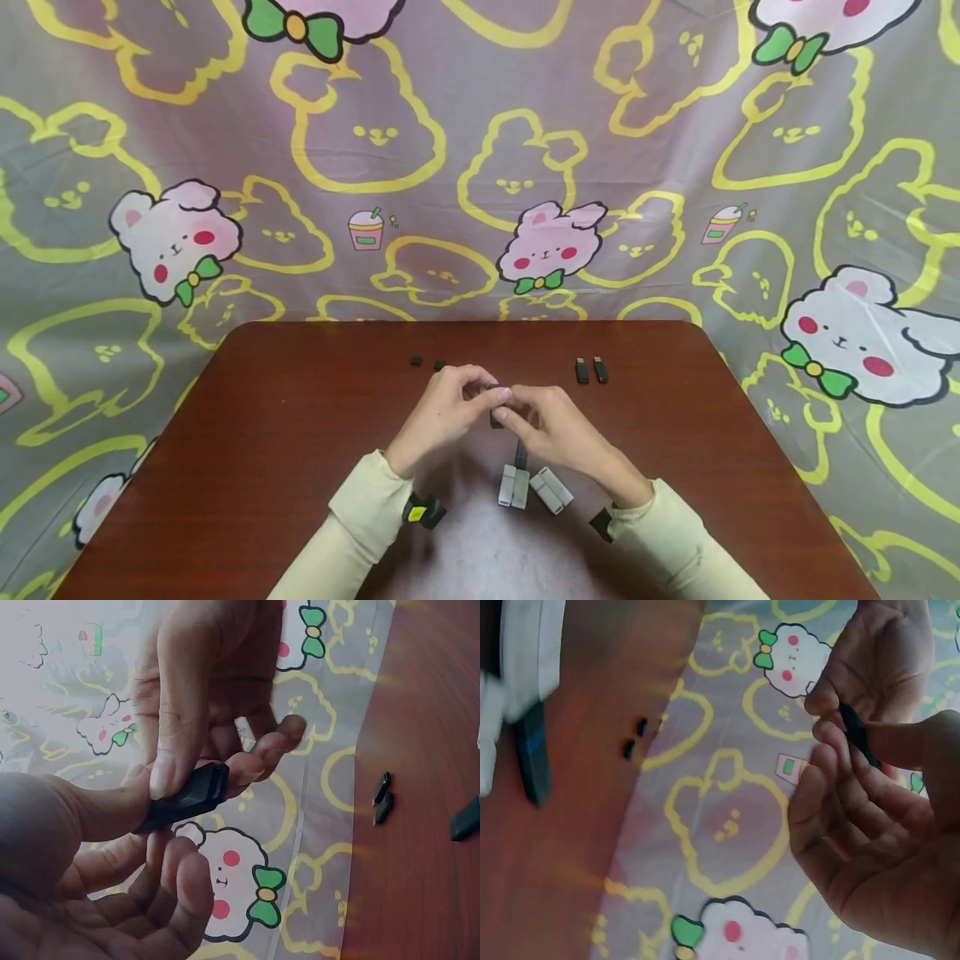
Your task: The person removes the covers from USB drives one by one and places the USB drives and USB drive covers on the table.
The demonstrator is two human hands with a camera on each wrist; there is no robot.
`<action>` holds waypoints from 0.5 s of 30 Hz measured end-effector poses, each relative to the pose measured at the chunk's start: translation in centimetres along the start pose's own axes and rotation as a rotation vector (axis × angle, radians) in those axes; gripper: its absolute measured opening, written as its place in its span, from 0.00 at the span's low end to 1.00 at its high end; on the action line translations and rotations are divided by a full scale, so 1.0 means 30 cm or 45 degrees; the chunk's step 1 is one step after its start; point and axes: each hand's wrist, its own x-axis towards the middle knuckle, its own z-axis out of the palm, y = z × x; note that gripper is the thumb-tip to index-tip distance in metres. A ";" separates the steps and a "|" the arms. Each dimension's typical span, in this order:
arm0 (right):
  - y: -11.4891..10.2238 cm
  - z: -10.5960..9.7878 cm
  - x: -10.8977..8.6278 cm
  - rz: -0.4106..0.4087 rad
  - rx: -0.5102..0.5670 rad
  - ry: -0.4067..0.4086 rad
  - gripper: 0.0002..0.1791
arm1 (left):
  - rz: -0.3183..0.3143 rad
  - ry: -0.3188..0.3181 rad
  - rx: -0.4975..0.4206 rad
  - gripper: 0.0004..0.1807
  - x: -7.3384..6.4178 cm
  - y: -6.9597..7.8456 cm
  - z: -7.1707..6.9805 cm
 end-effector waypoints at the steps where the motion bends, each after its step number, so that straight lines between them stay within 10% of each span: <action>1: 0.003 0.006 -0.003 -0.005 0.026 0.033 0.04 | -0.005 0.002 -0.003 0.08 0.001 0.003 0.003; 15: 0.015 -0.032 -0.006 0.126 0.164 0.044 0.09 | -0.172 0.033 -0.156 0.09 0.039 0.021 0.020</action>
